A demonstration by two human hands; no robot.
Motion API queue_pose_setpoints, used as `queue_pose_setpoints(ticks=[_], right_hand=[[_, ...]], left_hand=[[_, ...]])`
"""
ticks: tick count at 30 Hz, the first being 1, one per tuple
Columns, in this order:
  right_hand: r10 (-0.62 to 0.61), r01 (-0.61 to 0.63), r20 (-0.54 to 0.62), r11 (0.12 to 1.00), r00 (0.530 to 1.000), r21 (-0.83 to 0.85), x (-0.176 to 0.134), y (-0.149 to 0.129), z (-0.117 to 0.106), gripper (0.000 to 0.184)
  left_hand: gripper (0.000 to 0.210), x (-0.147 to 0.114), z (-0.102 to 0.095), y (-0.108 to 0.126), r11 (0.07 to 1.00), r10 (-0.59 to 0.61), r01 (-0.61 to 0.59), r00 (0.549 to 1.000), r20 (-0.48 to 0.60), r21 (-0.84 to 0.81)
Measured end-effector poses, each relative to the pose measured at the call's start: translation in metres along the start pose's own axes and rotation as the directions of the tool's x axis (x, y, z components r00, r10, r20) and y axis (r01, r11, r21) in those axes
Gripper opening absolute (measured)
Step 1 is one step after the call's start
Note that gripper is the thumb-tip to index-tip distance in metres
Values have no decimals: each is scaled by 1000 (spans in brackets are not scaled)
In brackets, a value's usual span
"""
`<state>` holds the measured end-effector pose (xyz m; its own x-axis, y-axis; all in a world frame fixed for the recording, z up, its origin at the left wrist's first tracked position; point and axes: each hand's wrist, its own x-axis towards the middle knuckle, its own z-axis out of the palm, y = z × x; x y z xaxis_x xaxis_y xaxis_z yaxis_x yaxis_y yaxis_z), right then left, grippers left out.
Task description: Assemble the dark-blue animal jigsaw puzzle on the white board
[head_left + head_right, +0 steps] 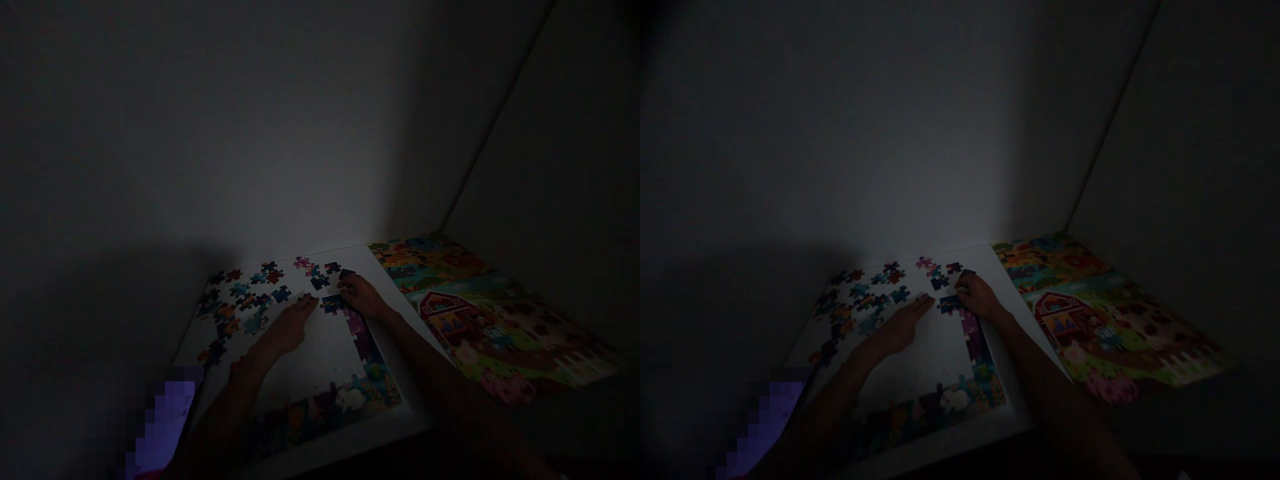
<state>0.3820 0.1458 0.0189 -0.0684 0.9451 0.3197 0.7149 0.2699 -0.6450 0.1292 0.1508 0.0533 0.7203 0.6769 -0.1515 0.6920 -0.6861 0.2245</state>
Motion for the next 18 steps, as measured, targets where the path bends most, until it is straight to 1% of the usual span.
queue_pose_setpoints(ticks=[2, 4, 6, 9, 11, 14, 16, 18], right_hand=[[5, -4, 10, 1000, 1000, -26, -2, -1, -1, 20], [6, -6, 17, 999, 1000, -52, 0, -1, 0, 18], [-5, 7, 32, 998, 999, -67, 4, 1, 2, 15], [-30, 33, 50, 997, 998, -69, 9, 7, 5, 12], [-43, 47, 59, 996, 997, -71, 10, 9, 6, 11], [-62, 67, 69, 996, 996, -64, 10, 9, 5, 9], [-61, 65, 78, 996, 995, -58, 10, 8, 4, 9], [-53, 58, 82, 997, 995, -56, 10, 6, 3, 9]], left_hand=[[79, 5, 0, -11, 1000, -8, 7, 997, -72, -12], [69, 13, 1, -22, 1000, -22, 20, 991, -131, -21], [59, 20, 4, -31, 999, -23, 17, 986, -166, -37], [49, 28, 10, -39, 998, -13, -1, 978, -207, -67], [44, 29, 12, -41, 998, -10, -7, 972, -236, -70], [36, 24, 9, -39, 999, 16, -27, 965, -262, -38], [34, 17, 4, -36, 999, 34, -42, 966, -256, -29], [37, 11, -1, -32, 998, 32, -44, 971, -238, -45]])
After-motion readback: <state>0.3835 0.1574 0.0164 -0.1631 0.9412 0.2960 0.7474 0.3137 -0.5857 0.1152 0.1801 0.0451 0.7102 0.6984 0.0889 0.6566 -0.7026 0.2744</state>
